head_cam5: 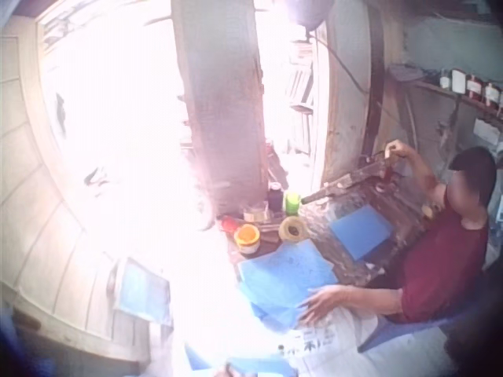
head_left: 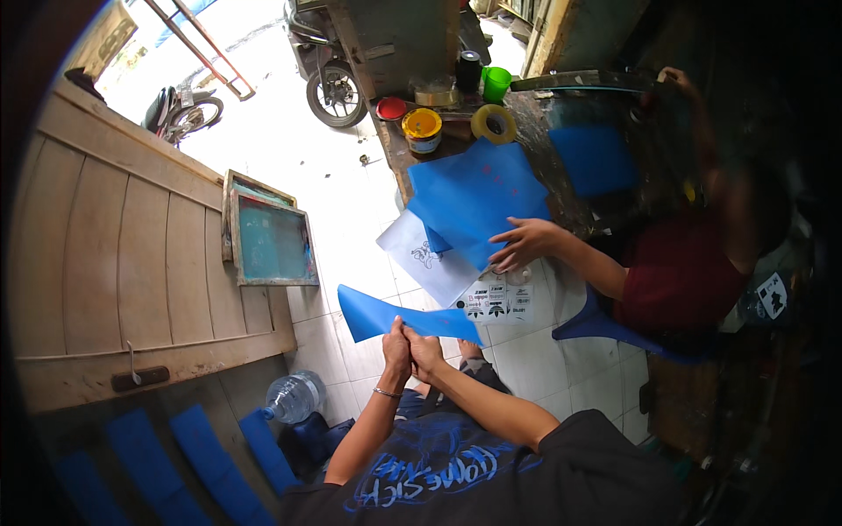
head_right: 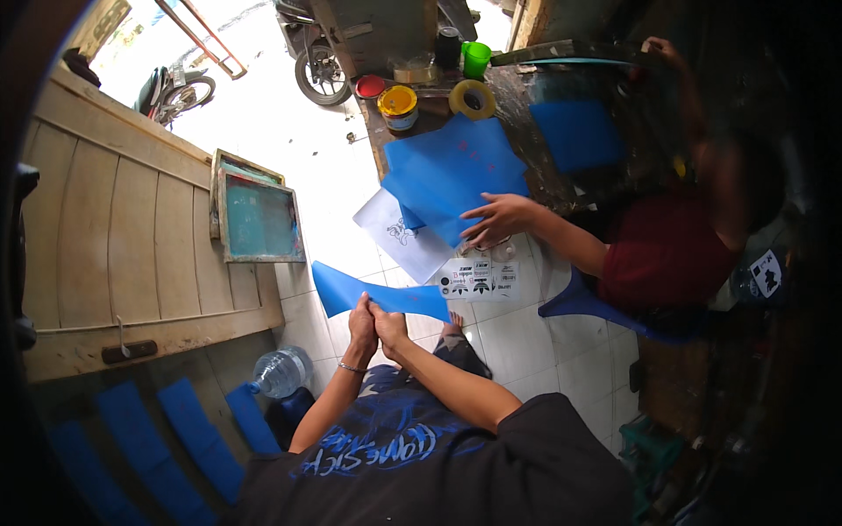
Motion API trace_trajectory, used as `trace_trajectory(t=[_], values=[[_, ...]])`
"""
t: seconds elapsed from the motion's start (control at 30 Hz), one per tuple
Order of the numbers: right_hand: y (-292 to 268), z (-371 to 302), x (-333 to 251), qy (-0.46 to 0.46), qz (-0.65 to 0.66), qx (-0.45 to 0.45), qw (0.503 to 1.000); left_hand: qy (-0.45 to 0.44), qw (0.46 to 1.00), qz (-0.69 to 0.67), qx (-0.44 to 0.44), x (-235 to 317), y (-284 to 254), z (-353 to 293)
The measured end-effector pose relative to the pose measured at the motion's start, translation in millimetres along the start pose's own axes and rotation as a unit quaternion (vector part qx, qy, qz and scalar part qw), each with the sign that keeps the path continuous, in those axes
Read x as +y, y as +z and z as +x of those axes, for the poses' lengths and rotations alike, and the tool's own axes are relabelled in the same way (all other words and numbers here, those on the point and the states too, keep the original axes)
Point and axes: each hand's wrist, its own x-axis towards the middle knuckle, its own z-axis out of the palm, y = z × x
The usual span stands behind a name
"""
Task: The person repeatedly picks up blue rectangular sign pieces from a table and places them on a high horizontal bamboo beam near the ceiling. The person handles the signs one at a time, walking back and forth between the table and the beam to stack them along the beam.
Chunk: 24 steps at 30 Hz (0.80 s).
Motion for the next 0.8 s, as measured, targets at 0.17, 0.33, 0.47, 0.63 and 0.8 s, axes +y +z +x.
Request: trace_trajectory(t=[0.17,0.33,0.47,0.63,0.8], values=[[2,-17,-4,0.229,-0.113,-0.207,0.945,0.043,0.994,0.003,0.096,51,-52,11],[-11,46,-89,0.118,-0.564,-0.361,0.733,0.139,0.975,0.101,0.139,110,-121,47],[-8,177,-182,-0.286,-0.796,-0.025,0.533,0.058,0.926,0.301,0.222,153,-182,59],[6,304,-275,-0.367,-0.869,-0.019,0.33,0.084,0.927,0.31,0.193,189,-229,41],[10,324,-309,-0.387,-0.869,-0.111,0.286,0.063,0.845,0.418,0.327,200,-253,11]])
